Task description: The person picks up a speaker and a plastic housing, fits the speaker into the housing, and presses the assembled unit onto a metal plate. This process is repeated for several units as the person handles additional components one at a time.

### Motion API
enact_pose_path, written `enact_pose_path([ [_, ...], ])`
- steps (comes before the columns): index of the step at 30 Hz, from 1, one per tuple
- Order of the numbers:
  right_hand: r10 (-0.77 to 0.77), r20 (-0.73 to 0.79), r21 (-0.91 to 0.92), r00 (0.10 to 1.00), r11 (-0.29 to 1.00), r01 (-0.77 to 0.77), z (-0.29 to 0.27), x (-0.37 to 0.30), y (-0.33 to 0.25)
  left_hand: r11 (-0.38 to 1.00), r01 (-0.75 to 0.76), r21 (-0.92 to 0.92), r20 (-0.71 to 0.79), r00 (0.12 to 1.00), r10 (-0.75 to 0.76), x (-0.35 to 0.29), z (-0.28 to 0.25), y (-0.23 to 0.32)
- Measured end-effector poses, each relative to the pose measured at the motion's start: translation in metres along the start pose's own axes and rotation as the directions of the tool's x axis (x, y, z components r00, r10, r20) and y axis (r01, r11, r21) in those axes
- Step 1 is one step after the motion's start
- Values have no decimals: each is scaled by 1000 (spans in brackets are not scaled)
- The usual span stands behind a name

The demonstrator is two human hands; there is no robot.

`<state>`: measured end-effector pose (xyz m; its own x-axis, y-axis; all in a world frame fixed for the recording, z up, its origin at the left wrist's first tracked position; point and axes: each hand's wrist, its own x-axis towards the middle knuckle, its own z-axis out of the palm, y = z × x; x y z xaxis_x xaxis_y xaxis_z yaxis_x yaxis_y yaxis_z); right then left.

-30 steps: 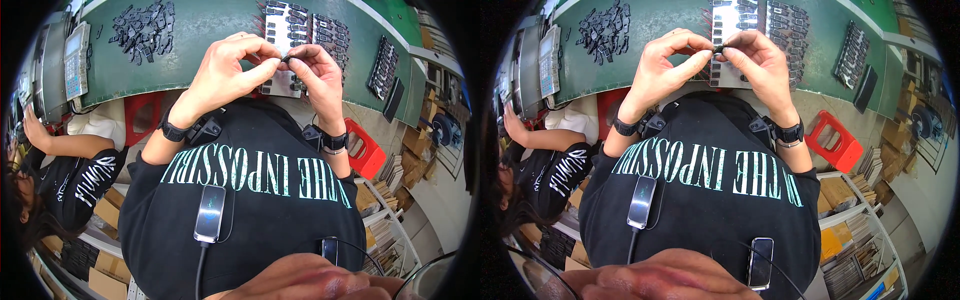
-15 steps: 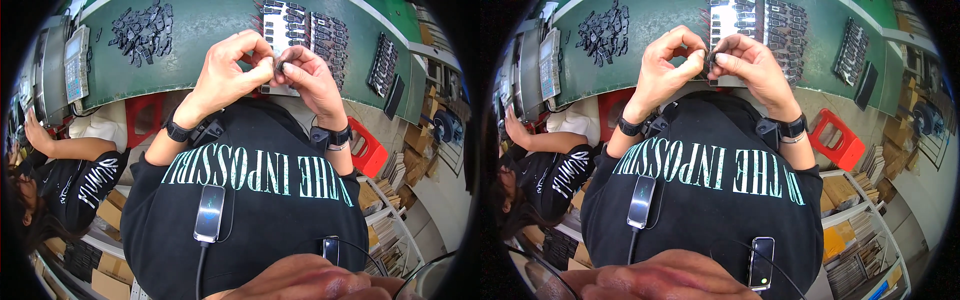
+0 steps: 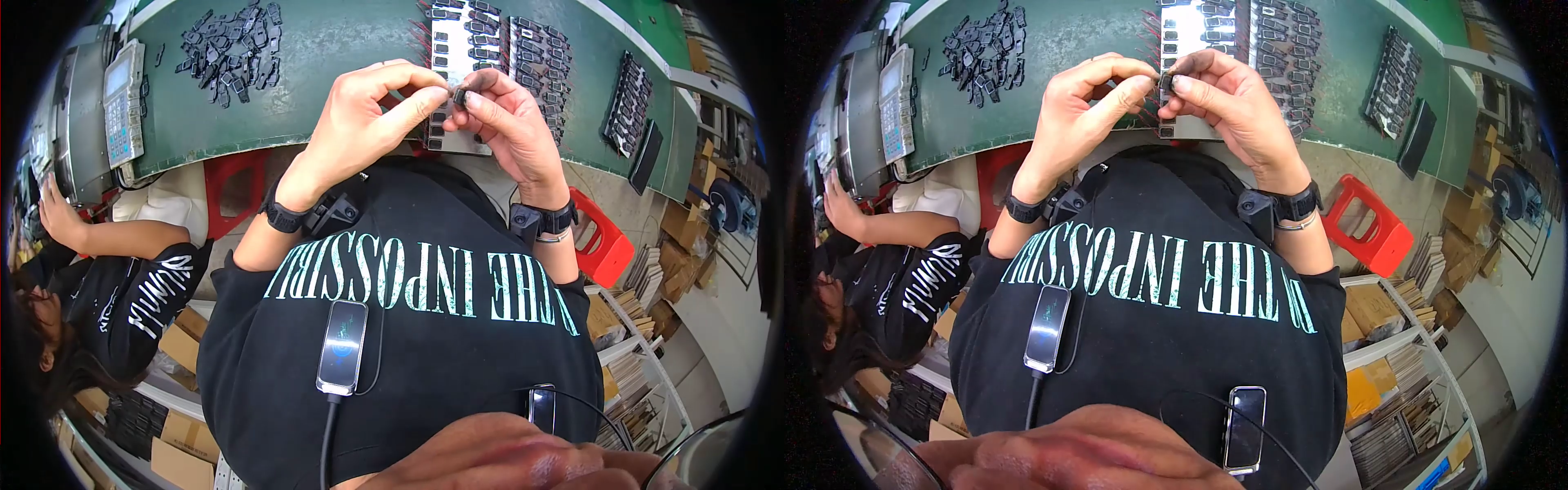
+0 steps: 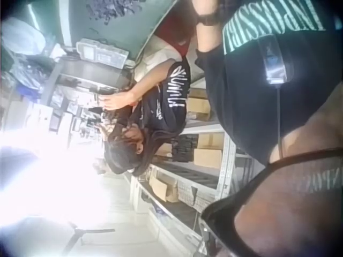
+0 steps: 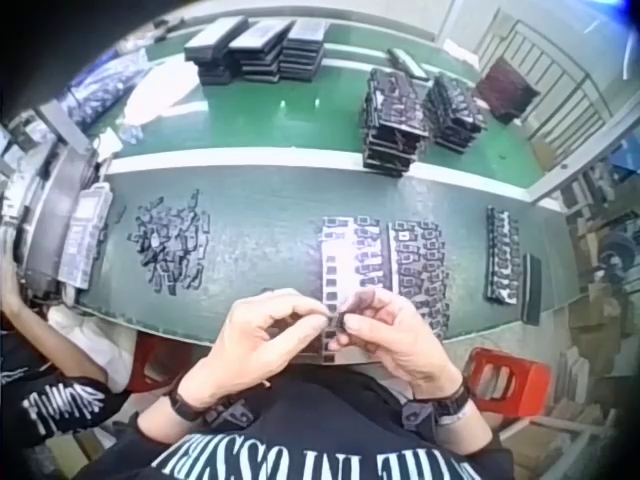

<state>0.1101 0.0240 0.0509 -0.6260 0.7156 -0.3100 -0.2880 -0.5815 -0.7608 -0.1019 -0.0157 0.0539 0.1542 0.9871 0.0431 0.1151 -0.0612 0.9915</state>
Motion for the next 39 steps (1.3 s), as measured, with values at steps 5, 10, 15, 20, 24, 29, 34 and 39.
enact_pose_path([
  [5, -95, -85, -224, 992, 972, 74, 4, 0, 0, 998, 58, -22, 3, 998, -57, -1, -1, 2],
  [10, -207, -102, -372, 973, 915, 155, 9, -1, 4, 996, 52, 72, -11, 999, -52, -2, -1, 2],
  [15, -202, -102, -320, 974, 934, 160, 13, 1, 9, 995, 64, 78, -72, 996, -59, -4, 7, 0],
  [20, -36, -7, -28, 999, 999, 36, 8, 1, 8, 992, 93, -88, -127, 987, -103, -3, 9, -4],
  [24, -14, 19, 49, 1000, 999, 13, 7, 1, 10, 970, 76, -232, -106, 989, -103, -5, 2, -6],
  [29, -6, 1, 46, 1000, 999, 6, 6, 2, 11, 996, 70, -62, -36, 997, -72, -8, -6, -10],
  [34, 43, 16, 10, 999, 999, -43, 8, 2, 5, 960, -202, 194, -50, 975, 215, 2, -8, -1],
  [39, 105, 34, 42, 994, 993, -107, 3, 1, 5, 922, -310, 232, 56, 950, 306, 4, -13, -2],
])
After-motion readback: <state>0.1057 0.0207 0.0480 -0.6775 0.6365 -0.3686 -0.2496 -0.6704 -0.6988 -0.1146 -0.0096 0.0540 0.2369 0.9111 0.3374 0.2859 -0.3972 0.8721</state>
